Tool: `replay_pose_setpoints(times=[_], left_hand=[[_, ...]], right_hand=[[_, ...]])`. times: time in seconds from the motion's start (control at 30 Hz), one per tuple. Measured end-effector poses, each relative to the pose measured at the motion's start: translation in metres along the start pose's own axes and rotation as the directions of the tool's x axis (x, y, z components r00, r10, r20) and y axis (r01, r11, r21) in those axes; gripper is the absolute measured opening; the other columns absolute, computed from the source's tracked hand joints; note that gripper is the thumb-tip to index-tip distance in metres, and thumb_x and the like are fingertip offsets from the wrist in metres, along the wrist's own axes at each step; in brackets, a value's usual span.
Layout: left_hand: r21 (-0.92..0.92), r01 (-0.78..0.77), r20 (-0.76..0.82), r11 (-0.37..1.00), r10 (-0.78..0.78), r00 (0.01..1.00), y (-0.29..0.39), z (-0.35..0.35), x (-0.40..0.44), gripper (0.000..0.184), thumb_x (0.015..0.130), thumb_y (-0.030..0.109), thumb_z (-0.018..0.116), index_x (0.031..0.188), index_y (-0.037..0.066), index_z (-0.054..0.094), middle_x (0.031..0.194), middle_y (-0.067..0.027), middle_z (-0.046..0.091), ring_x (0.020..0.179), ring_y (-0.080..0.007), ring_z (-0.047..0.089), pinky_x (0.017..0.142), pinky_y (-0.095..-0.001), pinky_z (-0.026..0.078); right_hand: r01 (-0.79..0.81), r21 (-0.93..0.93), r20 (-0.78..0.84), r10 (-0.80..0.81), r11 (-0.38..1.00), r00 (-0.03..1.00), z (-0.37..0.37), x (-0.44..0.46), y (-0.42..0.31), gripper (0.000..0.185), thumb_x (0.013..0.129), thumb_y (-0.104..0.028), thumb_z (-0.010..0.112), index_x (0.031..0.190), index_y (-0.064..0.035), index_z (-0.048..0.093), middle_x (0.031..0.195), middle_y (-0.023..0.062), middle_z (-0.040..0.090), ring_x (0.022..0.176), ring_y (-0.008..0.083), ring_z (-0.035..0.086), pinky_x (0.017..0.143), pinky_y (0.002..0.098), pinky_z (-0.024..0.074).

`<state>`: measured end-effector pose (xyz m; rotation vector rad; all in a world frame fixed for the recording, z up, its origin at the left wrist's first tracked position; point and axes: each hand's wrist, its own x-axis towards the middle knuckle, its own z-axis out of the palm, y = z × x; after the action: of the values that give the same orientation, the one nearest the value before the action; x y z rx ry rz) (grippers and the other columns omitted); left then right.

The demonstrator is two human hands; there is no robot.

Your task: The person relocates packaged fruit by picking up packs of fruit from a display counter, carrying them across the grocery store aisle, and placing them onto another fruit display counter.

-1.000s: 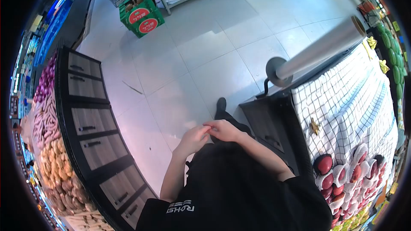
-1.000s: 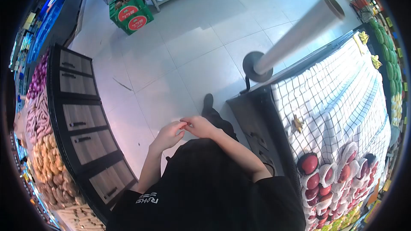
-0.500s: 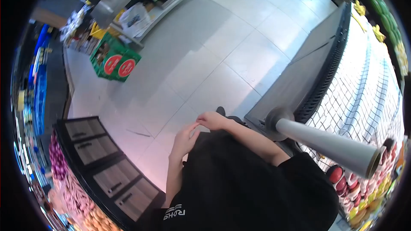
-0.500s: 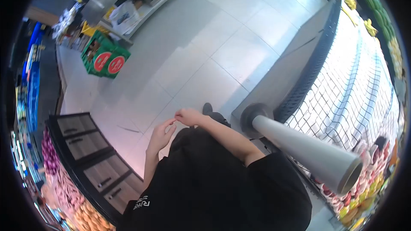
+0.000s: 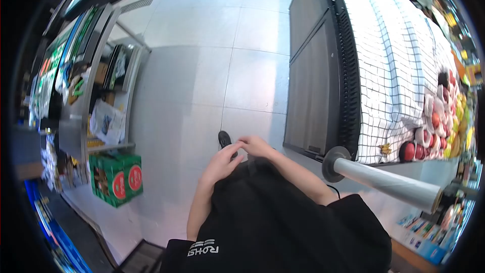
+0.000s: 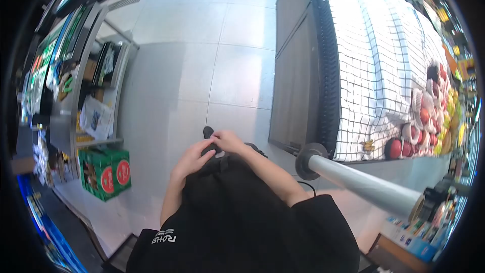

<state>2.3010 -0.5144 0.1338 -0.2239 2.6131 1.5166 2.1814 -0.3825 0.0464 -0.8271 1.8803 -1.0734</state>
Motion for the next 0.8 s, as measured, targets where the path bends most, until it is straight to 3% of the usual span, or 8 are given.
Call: replay_pose_setpoints(times=[0.03,0.07,0.3,0.4,0.5,0.53,0.63,0.8], left_hand=[[0.032,0.000,0.000,1.000,0.000,1.000,-0.007,-0.017,0.002,0.036,0.090,0.022,0.058,0.120,0.002,0.057,0.118,-0.0170,0.059,0.108,-0.0328,0.056,0.090,-0.0375,0.046],[0.063,-0.002,-0.008,0.998,0.002,1.000,-0.015,-0.037,0.005,0.036,0.090,0.021,0.058,0.120,0.002,0.056,0.119,-0.0174,0.058,0.109,-0.0329,0.056,0.091,-0.0375,0.046],[0.083,-0.001,0.155,0.997,-0.012,0.988,-0.059,-0.131,0.049,0.031,0.089,0.019,0.059,0.114,0.002,0.062,0.108,-0.0172,0.064,0.100,-0.0324,0.061,0.086,-0.0384,0.048],[0.057,-0.014,0.222,0.998,0.001,0.975,-0.067,-0.143,0.082,0.030,0.089,0.020,0.058,0.113,0.003,0.063,0.104,-0.0172,0.066,0.096,-0.0327,0.063,0.084,-0.0386,0.049],[0.061,-0.029,0.325,0.998,0.007,0.946,-0.068,-0.149,0.125,0.031,0.089,0.022,0.058,0.113,0.002,0.062,0.103,-0.0176,0.066,0.095,-0.0337,0.063,0.083,-0.0384,0.049],[0.066,-0.040,0.357,0.997,0.014,0.934,-0.063,-0.152,0.141,0.031,0.089,0.022,0.058,0.113,0.002,0.062,0.102,-0.0177,0.066,0.095,-0.0339,0.063,0.083,-0.0384,0.049],[0.080,-0.100,0.423,0.992,0.057,0.904,-0.055,-0.160,0.186,0.032,0.089,0.022,0.058,0.113,0.002,0.062,0.101,-0.0183,0.066,0.095,-0.0345,0.063,0.082,-0.0388,0.049],[0.123,-0.116,0.435,0.986,0.051,0.899,-0.041,-0.171,0.269,0.032,0.089,0.018,0.059,0.116,0.001,0.060,0.099,-0.0176,0.067,0.091,-0.0306,0.065,0.080,-0.0365,0.049]], right_hand=[[0.046,-0.033,-0.012,-0.047,0.998,0.999,0.002,0.017,-0.013,0.030,0.088,-0.027,0.052,0.094,-0.0011,0.067,0.080,0.0190,0.066,0.074,0.0345,0.062,0.068,0.0425,0.0475],[-0.006,-0.136,0.063,0.015,0.991,0.998,0.002,0.033,-0.026,0.030,0.088,-0.027,0.052,0.095,-0.0022,0.067,0.084,0.0187,0.066,0.077,0.0354,0.063,0.070,0.0425,0.0482],[-0.005,-0.048,0.164,0.013,0.999,0.986,0.000,0.099,-0.083,0.027,0.087,-0.023,0.053,0.098,-0.0018,0.065,0.086,0.0182,0.067,0.079,0.0327,0.064,0.072,0.0399,0.0492],[0.012,-0.094,0.065,-0.006,0.996,0.998,-0.007,0.119,-0.072,0.027,0.086,-0.023,0.053,0.099,-0.0021,0.065,0.087,0.0181,0.067,0.080,0.0329,0.065,0.073,0.0402,0.0498],[-0.079,-0.068,-0.013,0.078,0.995,0.997,-0.030,0.126,-0.080,0.027,0.086,-0.022,0.053,0.100,-0.0029,0.066,0.088,0.0181,0.067,0.082,0.0333,0.065,0.074,0.0403,0.0501],[-0.182,-0.022,-0.009,0.182,0.983,0.983,-0.040,0.128,-0.084,0.027,0.086,-0.023,0.053,0.101,-0.0039,0.066,0.089,0.0182,0.067,0.082,0.0337,0.065,0.074,0.0405,0.0502],[-0.113,0.096,-0.164,0.128,0.989,0.978,-0.064,0.142,-0.077,0.025,0.084,-0.022,0.055,0.094,-0.0020,0.066,0.078,0.0187,0.065,0.073,0.0320,0.063,0.066,0.0399,0.0485],[-0.090,0.062,-0.168,0.099,0.994,0.981,-0.125,0.194,-0.058,0.027,0.087,-0.022,0.054,0.103,-0.0038,0.066,0.091,0.0188,0.067,0.083,0.0334,0.065,0.075,0.0390,0.0506]])
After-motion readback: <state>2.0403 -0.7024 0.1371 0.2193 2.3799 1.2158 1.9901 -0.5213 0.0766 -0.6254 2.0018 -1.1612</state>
